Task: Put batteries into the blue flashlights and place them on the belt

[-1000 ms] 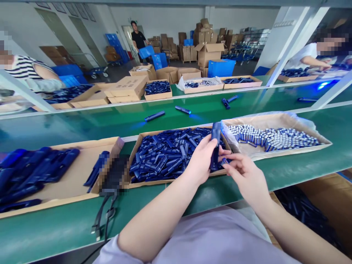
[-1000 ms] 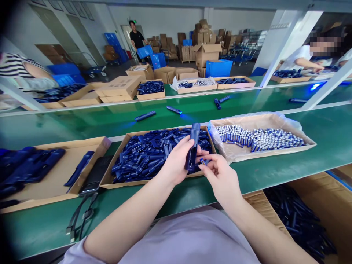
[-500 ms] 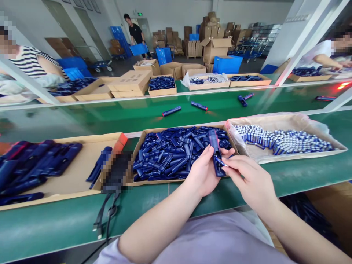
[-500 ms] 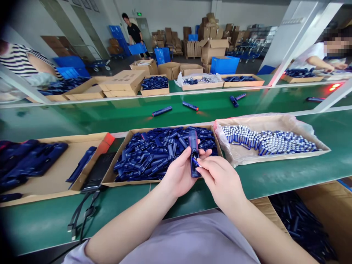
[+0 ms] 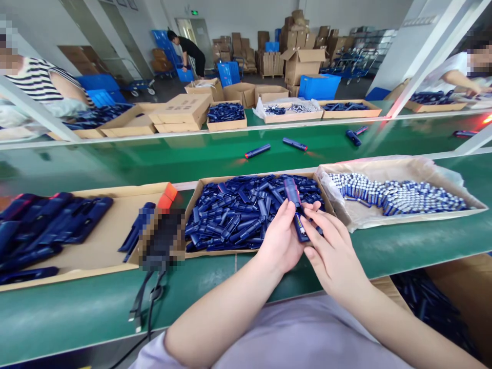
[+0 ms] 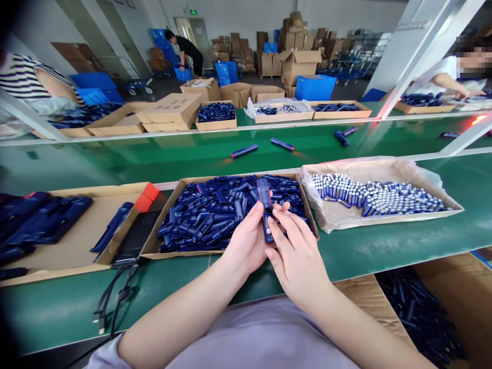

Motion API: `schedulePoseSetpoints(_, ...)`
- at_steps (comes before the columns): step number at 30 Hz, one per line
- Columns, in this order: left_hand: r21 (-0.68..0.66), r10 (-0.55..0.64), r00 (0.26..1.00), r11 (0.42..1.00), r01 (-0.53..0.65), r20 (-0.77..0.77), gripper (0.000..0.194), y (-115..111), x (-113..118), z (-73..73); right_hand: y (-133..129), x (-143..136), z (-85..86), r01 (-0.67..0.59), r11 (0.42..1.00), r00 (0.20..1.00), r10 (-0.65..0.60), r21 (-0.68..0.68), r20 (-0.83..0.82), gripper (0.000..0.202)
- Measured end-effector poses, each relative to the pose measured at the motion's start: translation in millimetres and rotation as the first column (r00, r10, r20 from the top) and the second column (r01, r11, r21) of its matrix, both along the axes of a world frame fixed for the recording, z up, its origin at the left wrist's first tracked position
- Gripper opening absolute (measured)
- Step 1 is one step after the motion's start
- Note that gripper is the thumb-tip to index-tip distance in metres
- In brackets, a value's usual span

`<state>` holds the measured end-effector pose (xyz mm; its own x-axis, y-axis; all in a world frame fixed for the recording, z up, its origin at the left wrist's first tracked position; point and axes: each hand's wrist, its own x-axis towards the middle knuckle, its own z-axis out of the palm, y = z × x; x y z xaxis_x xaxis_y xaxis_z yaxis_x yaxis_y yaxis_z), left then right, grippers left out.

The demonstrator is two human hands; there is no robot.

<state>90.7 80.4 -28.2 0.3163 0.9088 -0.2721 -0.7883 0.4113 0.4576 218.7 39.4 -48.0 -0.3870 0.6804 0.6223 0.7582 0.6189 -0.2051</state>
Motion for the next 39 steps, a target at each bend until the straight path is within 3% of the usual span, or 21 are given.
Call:
schedulePoseSetpoints(5, -0.013, 0.021, 0.998, 1.000, -0.022, -0.065, 0.024, -3.0, 5.1, -4.7, -5.0, -4.6, 12.2, 0.082, 0.995, 0.970, -0.092, 0.056, 0.224, 0.049)
schedulePoseSetpoints(8, -0.031, -0.003, 0.998, 1.000, 0.001, -0.068, 0.022, -3.6, 8.3, -9.2, -11.3, -12.2, 15.3, 0.101, 0.995, 0.953, -0.104, 0.024, 0.285, 0.056)
schedulePoseSetpoints(11, -0.036, -0.030, 0.997, 0.999, 0.028, -0.068, 0.020, -5.3, 9.9, -9.5, -15.0, -9.1, 17.8, 0.067, 0.996, 0.964, -0.048, -0.062, 0.263, 0.060)
schedulePoseSetpoints(13, -0.021, -0.060, 0.996, 0.998, 0.059, -0.059, 0.021, -7.1, 10.2, -6.9, -8.9, 9.3, 21.8, 0.010, 0.996, 0.987, 0.004, -0.086, 0.160, 0.057)
schedulePoseSetpoints(15, -0.001, -0.074, 0.996, 0.997, 0.074, -0.045, 0.022, -8.4, 10.0, -3.8, 9.4, 42.7, 26.3, 0.136, 0.986, 0.990, -0.132, -0.100, 0.043, 0.051)
schedulePoseSetpoints(16, 0.004, -0.082, 0.996, 0.997, 0.082, -0.044, 0.022, -8.5, 9.7, -2.8, 23.2, 63.4, 27.6, 0.274, 0.953, 0.961, -0.276, -0.132, 0.000, 0.048)
schedulePoseSetpoints(17, 0.002, -0.102, 0.994, 0.995, 0.102, -0.048, 0.024, -8.3, 9.2, -2.5, 39.2, 84.8, 27.4, 0.474, 0.860, 0.880, -0.469, -0.190, 0.073, 0.045)
schedulePoseSetpoints(18, -0.005, -0.138, 0.989, 0.990, 0.138, -0.061, 0.029, -7.8, 8.4, -2.9, 56.6, 105.3, 25.4, 0.619, 0.741, 0.785, -0.567, -0.261, 0.249, 0.042)
schedulePoseSetpoints(20, -0.008, -0.213, 0.971, 0.977, 0.213, -0.105, 0.038, -6.3, 6.7, -5.7, 90.1, 138.0, 15.9, 0.674, 0.645, 0.736, -0.543, -0.361, 0.404, 0.032)
schedulePoseSetpoints(23, 0.019, -0.267, 0.948, 0.961, 0.274, -0.176, 0.046, -4.7, 4.7, -11.6, 124.9, 159.5, -5.5, 0.729, 0.531, 0.680, -0.489, -0.432, 0.547, 0.022)
schedulePoseSetpoints(27, 0.083, -0.209, 0.940, 0.968, 0.239, -0.271, 0.050, -5.5, 6.0, -14.0, 137.7, 160.7, -18.1, 0.755, 0.474, 0.650, -0.454, -0.453, 0.609, 0.014)
schedulePoseSetpoints(31, 0.125, -0.098, 0.934, 0.981, 0.148, -0.342, 0.043, -6.1, 9.6, -11.3, 109.7, 147.4, 3.2, 0.738, 0.507, 0.669, -0.469, -0.445, 0.577, 0.010)
schedulePoseSetpoints(33, 0.130, -0.064, 0.924, 0.984, 0.121, -0.376, 0.039, -5.5, 11.0, -11.0, 77.3, 126.9, 19.3, 0.635, 0.597, 0.772, -0.475, -0.490, 0.421, 0.015)
schedulePoseSetpoints(35, 0.142, -0.034, 0.905, 0.984, 0.104, -0.424, 0.039, -4.6, 12.3, -12.7, 40.6, 97.9, 33.3, 0.287, 0.768, 0.934, -0.357, -0.572, -0.012, 0.024)
schedulePoseSetpoints(36, 0.153, -0.016, 0.896, 0.984, 0.093, -0.444, 0.041, -4.3, 12.8, -14.2, 24.4, 82.8, 38.4, 0.136, 0.801, 0.954, -0.264, -0.583, -0.141, 0.025)
schedulePoseSetpoints(39, 0.202, 0.031, 0.875, 0.976, 0.077, -0.484, 0.050, -4.0, 13.3, -20.6, -2.9, 47.8, 44.5, -0.024, 0.878, 0.949, -0.131, -0.478, -0.287, 0.016)
